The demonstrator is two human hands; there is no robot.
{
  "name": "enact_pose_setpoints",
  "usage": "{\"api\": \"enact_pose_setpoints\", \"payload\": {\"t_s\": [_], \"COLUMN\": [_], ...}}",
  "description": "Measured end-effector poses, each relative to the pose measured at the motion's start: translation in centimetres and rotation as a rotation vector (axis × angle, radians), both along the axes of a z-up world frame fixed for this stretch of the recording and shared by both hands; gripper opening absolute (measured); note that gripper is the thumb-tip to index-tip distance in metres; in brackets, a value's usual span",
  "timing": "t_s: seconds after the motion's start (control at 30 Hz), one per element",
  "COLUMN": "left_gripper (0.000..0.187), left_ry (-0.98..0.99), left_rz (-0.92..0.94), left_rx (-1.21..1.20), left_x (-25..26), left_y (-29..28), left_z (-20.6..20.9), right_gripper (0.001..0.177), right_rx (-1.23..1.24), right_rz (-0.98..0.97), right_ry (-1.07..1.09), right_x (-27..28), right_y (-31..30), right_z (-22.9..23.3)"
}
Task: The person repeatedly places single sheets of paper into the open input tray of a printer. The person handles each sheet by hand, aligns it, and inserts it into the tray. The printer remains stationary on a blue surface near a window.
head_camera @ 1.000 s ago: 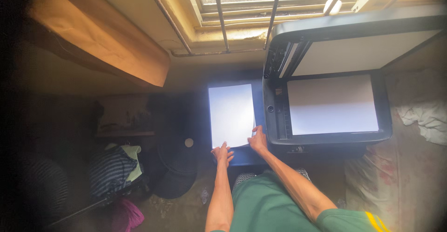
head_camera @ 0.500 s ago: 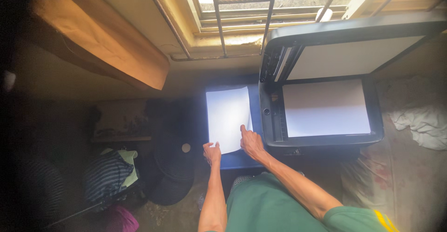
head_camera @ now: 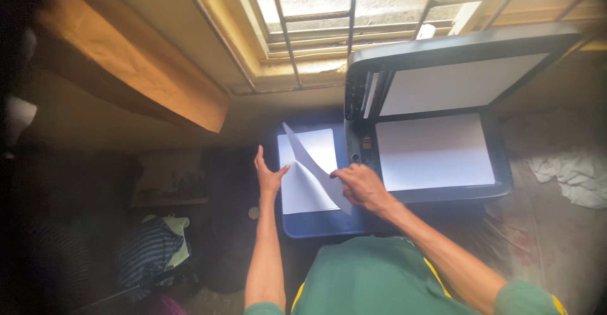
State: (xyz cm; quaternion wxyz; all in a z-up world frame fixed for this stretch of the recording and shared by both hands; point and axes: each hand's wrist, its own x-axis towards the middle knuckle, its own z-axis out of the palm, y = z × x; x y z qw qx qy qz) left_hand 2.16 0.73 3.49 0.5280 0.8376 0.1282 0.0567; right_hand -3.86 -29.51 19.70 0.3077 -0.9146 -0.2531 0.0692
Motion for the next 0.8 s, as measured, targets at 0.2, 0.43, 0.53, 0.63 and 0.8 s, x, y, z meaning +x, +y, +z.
{"api": "enact_pose_setpoints", "payload": {"t_s": [0.2, 0.43, 0.53, 0.63, 0.8], "left_gripper": [0.092, 0.051, 0.046, 0.048, 0.038], "left_ry": [0.31, 0.461, 0.45, 0.475, 0.435], "left_rz": [-0.345, -0.443, -0.326, -0.208, -0.245], "left_rx": [-0.217, -0.372, -0.366, -0.251, -0.118], "left_x": [2.0, 0.9, 0.1, 0.1, -0.6], "left_y": [-3.3, -13.5, -18.9, -23.5, -28.0], "left_z": [1.9, 0.2, 0.3, 0.9, 2.0], "right_gripper": [0.044, 0.047, 0.057, 0.054, 0.048], "right_rx": [0.346, 0.685, 0.628, 0.477, 0.328], "right_rz": [-0.223, -0.766, -0.947, -0.925, -1.103], "right_ry": [-0.017, 0.115, 0.352, 0.364, 0.332], "right_x": [0.8, 2.6, 2.5, 1.5, -0.4], "right_y": [-10.2, -22.1, -27.2, -31.1, -36.1], "right_z": [4.0, 0.6, -3.1, -7.9, -14.9]}}
